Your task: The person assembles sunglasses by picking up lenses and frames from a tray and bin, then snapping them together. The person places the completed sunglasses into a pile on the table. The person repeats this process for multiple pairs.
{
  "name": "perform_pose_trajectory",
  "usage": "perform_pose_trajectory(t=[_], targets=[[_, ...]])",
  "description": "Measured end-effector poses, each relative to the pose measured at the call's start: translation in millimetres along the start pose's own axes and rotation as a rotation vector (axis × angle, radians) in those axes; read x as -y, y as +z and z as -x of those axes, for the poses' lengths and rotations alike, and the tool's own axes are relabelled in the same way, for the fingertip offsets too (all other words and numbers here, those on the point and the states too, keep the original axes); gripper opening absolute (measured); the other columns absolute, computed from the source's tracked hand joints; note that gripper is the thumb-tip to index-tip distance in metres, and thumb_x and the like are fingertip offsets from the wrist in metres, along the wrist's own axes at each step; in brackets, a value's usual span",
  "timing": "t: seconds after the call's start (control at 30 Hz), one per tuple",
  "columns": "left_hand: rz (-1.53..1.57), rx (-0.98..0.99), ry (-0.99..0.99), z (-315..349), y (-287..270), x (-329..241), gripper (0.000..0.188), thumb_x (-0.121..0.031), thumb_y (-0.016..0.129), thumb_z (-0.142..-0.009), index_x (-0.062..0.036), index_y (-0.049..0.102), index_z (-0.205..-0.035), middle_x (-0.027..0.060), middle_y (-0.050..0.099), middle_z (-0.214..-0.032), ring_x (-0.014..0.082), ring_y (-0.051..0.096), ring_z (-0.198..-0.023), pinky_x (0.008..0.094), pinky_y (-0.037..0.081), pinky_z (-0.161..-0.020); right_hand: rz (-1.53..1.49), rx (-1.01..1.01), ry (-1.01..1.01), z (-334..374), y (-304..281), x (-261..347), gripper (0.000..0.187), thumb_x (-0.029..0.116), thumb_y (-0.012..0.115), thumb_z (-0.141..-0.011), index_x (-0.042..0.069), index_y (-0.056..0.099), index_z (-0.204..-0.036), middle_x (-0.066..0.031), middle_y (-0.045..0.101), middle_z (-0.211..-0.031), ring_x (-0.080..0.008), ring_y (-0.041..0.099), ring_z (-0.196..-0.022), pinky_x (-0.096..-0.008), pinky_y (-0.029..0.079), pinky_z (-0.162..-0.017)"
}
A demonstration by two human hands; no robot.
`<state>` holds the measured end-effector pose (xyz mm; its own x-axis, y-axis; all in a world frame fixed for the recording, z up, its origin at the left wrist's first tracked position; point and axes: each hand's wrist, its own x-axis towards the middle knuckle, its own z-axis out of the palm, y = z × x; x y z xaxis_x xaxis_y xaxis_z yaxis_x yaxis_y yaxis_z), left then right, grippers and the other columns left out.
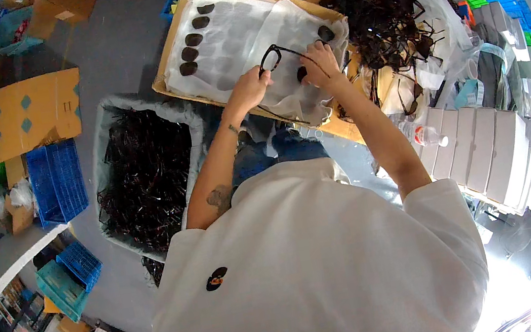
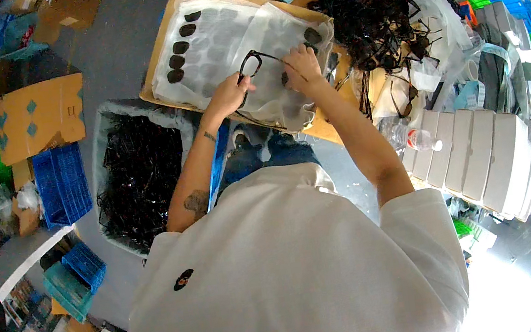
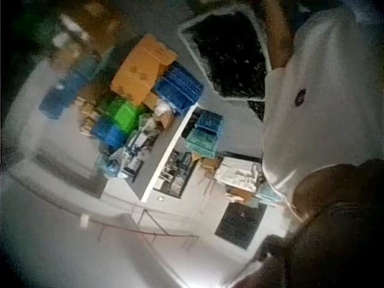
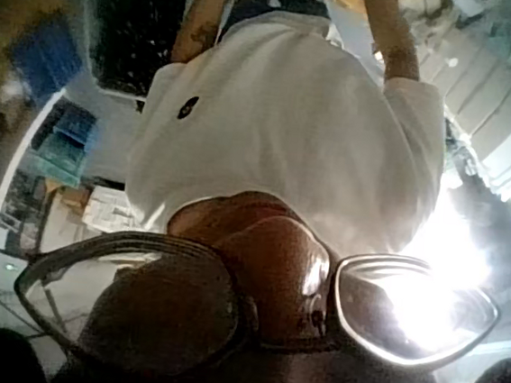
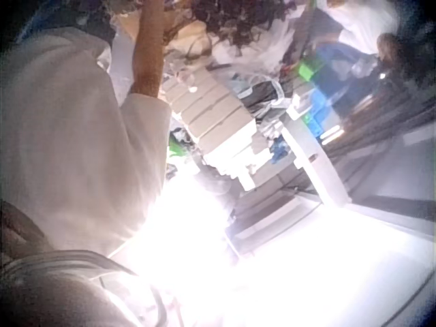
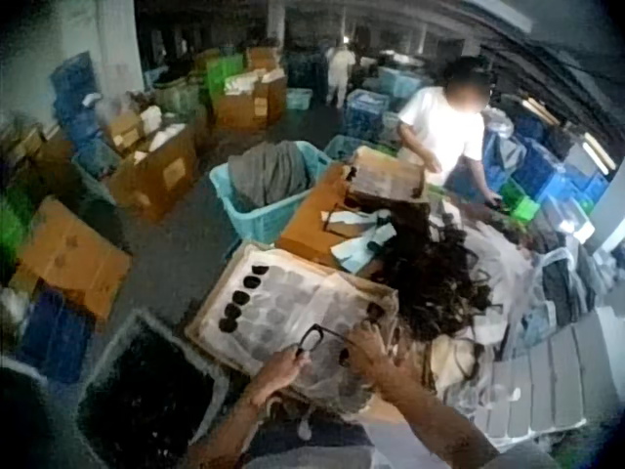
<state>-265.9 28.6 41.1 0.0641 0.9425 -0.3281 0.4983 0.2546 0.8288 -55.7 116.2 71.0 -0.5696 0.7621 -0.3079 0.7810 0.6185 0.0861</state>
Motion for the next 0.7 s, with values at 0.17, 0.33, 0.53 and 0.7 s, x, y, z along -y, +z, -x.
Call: perform_pose_trajectory(t=[0.17, 0.33, 0.53, 0.7], targets=[[0.352, 0.160, -0.149, -10, -2, 27, 0.041, -0.040, 0.045, -0.104, -0.0037, 0.064, -0.100, 0.0054, 0.070, -0.102, 0.0175, 0.061, -0.095, 0.0338, 0.047, -0.084, -0.085, -0.355, -0.184, -2, 41, -17, 0.047, 0.028, 0.084, -0.064, 0.008, 0.070, -0.104, -0.0112, 0.065, -0.102, -0.0328, 0.055, -0.107, -0.0429, 0.045, -0.090], [0.493, 0.125, -0.270, -3, -9, 15, 0.040, -0.043, 0.047, -0.103, -0.0074, 0.065, -0.100, 0.0022, 0.069, -0.102, 0.0124, 0.058, -0.090, 0.0263, 0.042, -0.074, -0.498, -0.036, 0.085, 17, -16, -8, 0.022, 0.016, 0.075, -0.074, 0.009, 0.073, -0.095, -0.0132, 0.068, -0.095, -0.0366, 0.063, -0.095, -0.0439, 0.051, -0.083], [0.795, 0.073, -0.163, 0, -13, 10, 0.041, -0.042, 0.051, -0.101, -0.0034, 0.065, -0.106, 0.0065, 0.071, -0.097, 0.0123, 0.064, -0.082, 0.0235, 0.045, -0.065, -0.976, -0.272, -0.166, 32, 2, -19, 0.025, -0.007, 0.060, -0.080, 0.006, 0.075, -0.095, -0.0087, 0.070, -0.097, -0.0290, 0.067, -0.093, -0.0403, 0.053, -0.079], [0.780, 0.161, -0.038, 23, -28, -40, 0.030, -0.031, 0.062, -0.096, -0.0018, 0.061, -0.099, 0.0101, 0.071, -0.097, 0.0168, 0.070, -0.091, 0.0245, 0.053, -0.068, -1.476, -0.161, 0.051, 59, -17, 10, 0.029, -0.009, 0.061, -0.077, 0.001, 0.072, -0.102, -0.0059, 0.070, -0.094, -0.0167, 0.065, -0.085, -0.0317, 0.052, -0.075]])
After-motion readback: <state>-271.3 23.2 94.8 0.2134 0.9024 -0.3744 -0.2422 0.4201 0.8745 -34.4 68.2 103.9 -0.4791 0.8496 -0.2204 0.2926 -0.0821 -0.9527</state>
